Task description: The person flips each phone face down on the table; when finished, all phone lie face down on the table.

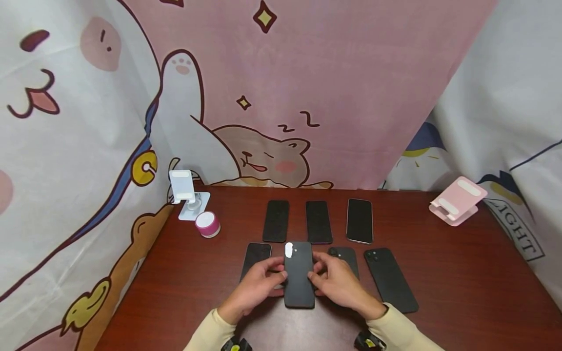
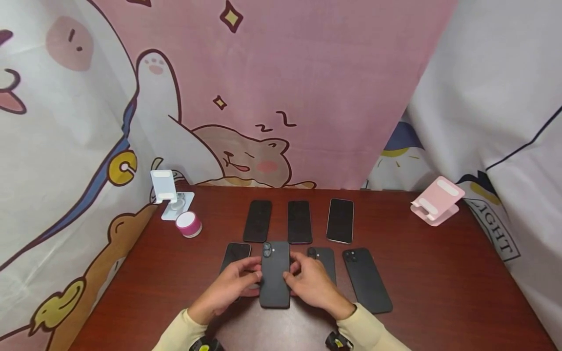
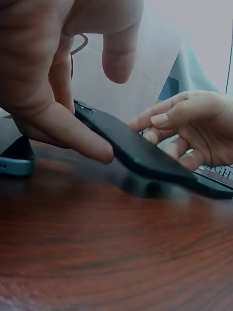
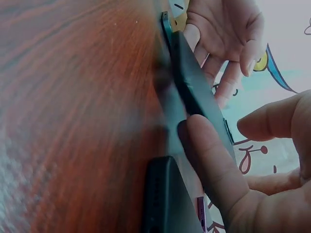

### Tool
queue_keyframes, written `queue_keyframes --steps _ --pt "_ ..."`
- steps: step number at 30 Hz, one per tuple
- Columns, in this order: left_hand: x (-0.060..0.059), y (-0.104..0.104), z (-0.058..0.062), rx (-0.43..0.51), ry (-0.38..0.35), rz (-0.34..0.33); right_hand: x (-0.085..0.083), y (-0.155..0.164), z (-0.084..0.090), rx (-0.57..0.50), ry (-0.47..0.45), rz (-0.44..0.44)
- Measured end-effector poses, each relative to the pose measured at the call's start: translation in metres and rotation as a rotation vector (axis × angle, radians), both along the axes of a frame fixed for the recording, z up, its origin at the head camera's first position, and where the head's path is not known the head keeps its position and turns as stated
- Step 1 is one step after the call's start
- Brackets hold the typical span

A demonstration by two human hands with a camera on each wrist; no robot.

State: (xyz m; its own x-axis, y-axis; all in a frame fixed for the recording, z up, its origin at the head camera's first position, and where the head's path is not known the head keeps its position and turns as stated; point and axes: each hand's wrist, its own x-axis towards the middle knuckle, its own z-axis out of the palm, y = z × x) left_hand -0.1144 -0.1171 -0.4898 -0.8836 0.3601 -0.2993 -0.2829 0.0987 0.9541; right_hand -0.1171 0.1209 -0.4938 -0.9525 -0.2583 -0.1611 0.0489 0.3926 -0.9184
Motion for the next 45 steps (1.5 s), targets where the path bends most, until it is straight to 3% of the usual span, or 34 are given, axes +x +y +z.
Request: queue_keyframes --steps 7,17,35,45 --pt "0.001 0.000 0.001 -0.091 0.062 -0.020 0.001 -0.001 0.000 0.065 0.023 -0.002" --pt "0.001 0.001 0.002 -0.127 0.096 -0.023 0.001 0.001 0.003 0.098 0.031 -0.002" --pt "0.001 -0.003 0.004 -0.118 0.116 -0.043 0.003 0.009 0.005 0.108 0.003 0.014" --pt "-0.005 -0.015 0.010 -0.097 0.097 -0.018 -0.002 0.006 0.010 0.084 0.084 0.063"
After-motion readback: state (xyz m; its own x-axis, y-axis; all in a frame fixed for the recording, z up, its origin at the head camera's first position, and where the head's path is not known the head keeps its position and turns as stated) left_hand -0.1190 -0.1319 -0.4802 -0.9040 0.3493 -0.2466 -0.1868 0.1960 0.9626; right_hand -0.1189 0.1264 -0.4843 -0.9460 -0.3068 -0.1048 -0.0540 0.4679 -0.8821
